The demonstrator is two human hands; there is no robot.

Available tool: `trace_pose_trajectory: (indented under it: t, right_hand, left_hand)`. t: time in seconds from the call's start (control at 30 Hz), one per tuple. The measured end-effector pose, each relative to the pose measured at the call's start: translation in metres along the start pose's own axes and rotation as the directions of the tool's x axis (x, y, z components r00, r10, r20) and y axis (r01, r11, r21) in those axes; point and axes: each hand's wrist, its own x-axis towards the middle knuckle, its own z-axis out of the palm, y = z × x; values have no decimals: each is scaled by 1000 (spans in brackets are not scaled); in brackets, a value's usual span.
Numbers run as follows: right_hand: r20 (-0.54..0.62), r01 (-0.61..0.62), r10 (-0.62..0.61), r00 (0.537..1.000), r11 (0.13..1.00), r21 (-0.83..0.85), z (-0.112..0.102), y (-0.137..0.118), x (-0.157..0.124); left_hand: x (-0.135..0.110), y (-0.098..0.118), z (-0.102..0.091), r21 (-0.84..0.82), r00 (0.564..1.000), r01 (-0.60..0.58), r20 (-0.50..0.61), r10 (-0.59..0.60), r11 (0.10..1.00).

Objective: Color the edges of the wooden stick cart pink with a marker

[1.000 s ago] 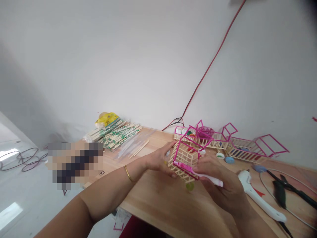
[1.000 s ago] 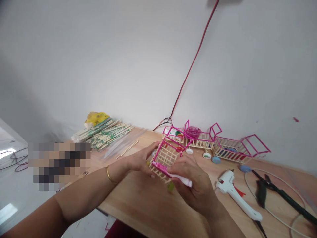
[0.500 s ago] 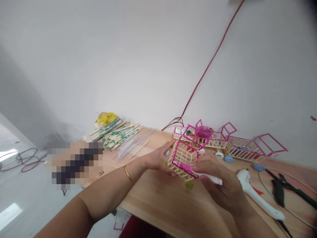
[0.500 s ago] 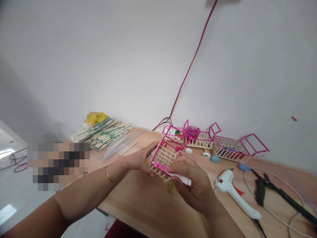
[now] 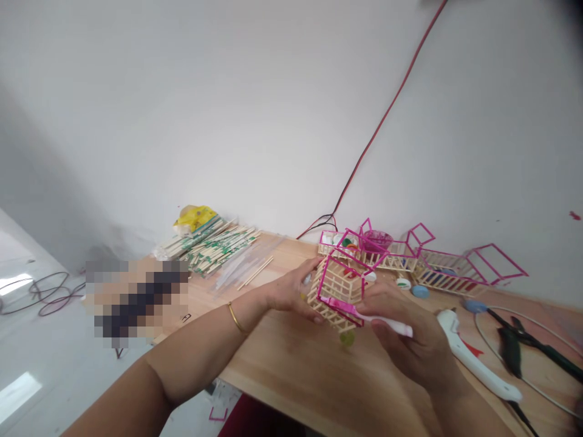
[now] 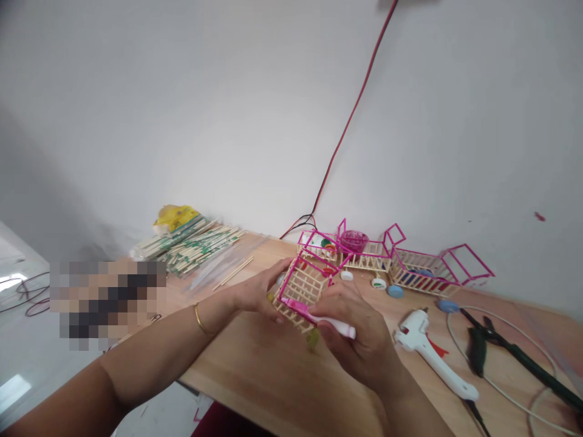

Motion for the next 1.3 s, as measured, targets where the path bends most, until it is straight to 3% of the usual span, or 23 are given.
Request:
trace_pose_trajectory:
  t: [0.23,0.4,0.57,0.77,1.03,1.3]
  right_hand:
    - [-134,-93,83,987,993,-67,-6,5,-5]
    - [-163,14,-42,986,985,-170,-2,1,-2]
    - [-89,110,-136,987,961,-253,2,-1,0]
    - [-92,97,-129,987,951,-292,-1,1,0]
    - [-184,30,-99,978,938,-345,-11,3,-1]
    - [-100,125,-159,982,951,-284,1,1,-1]
  left_hand:
    - [0,1,-3,-62,998,-45,-52,42,997]
    - [-1,1,-3,-6,973,1,-233,-2,1000]
    - [0,2,-2,42,921,22,-390,-4,999]
    - [0,5,-1,33,907,26,-422,-9,999]
    - [1,4,-2,-25,896,32,-442,-40,999]
    - [1,0,-1,13,898,27,-440,-19,1000]
